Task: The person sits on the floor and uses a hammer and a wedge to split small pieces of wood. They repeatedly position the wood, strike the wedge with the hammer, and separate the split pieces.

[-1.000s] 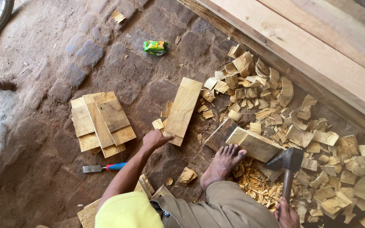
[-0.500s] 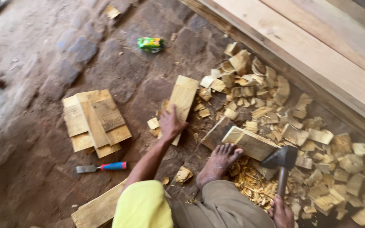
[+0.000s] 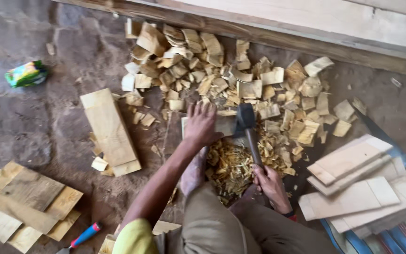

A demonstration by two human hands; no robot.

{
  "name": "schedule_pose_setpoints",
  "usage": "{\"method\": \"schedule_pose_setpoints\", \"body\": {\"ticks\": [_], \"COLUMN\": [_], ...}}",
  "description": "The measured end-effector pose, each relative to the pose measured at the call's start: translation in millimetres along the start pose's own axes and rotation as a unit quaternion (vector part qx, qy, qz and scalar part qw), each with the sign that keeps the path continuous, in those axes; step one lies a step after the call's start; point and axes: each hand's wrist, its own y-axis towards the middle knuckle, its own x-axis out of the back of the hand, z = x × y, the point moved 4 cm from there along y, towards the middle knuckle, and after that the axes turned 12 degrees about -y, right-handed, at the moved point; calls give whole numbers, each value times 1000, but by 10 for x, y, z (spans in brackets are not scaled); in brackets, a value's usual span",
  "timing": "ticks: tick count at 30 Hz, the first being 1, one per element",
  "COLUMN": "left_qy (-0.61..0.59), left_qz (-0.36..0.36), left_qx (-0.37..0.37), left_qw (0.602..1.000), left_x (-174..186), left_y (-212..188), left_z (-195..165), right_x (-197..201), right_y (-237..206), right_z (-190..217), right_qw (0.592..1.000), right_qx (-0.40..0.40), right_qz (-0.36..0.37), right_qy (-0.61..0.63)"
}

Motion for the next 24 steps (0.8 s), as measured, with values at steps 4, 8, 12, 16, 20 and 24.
{"method": "schedule_pose_setpoints", "body": {"ticks": [4,8,12,16,20,24], "left_qy": [58,53,53,70,98,45], "left_qz": [74,119,92,65,78,53], "left_qx": [4,30,49,36,42,55], "left_qw": [996,991,993,995,991,996], "left_x": [-190,-328,-382,-416,-408,-326], "left_y": [391,408,363,340,333,276], "left_z": [-284,-159,-71,-68,-46,-81], "right_x": [51,343,715,619,229,257], "right_y": [-144,-343,-501,-427,-204,-196], "right_z": [301,544,853,1021,1042,1042], "right_qw": [1000,999,990,989,994,995], "right_qx": [-28,-17,109,127,102,67], "right_qz": [-5,-34,-79,-63,-31,-10], "right_qy": [14,6,51,34,27,79]}}
